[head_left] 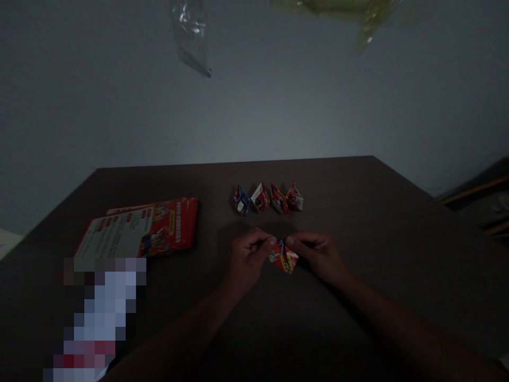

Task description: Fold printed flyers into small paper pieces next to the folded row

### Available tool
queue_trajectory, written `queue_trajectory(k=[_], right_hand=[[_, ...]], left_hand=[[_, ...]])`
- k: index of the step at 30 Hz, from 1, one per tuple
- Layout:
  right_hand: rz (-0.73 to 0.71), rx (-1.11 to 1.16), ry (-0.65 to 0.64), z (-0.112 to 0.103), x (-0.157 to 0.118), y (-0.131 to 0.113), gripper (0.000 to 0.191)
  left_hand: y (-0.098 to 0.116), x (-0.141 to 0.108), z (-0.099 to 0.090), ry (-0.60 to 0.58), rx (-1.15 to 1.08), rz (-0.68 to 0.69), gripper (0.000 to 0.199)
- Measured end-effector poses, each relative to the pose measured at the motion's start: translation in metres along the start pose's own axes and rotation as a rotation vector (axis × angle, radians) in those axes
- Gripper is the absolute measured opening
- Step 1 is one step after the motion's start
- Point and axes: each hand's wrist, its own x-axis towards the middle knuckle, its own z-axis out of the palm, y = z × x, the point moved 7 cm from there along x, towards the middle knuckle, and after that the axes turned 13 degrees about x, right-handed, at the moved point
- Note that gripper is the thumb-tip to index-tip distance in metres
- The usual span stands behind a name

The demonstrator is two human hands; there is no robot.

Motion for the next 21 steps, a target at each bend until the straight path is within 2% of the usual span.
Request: queue_trajectory(k=[21], right_hand=[[-0.099, -0.048, 0.119, -0.0089, 0.0005, -0.0068, 0.019]], left_hand=[[-0.0075, -0.0016, -0.0036, 0.099, 0.008, -0.036, 0.019]])
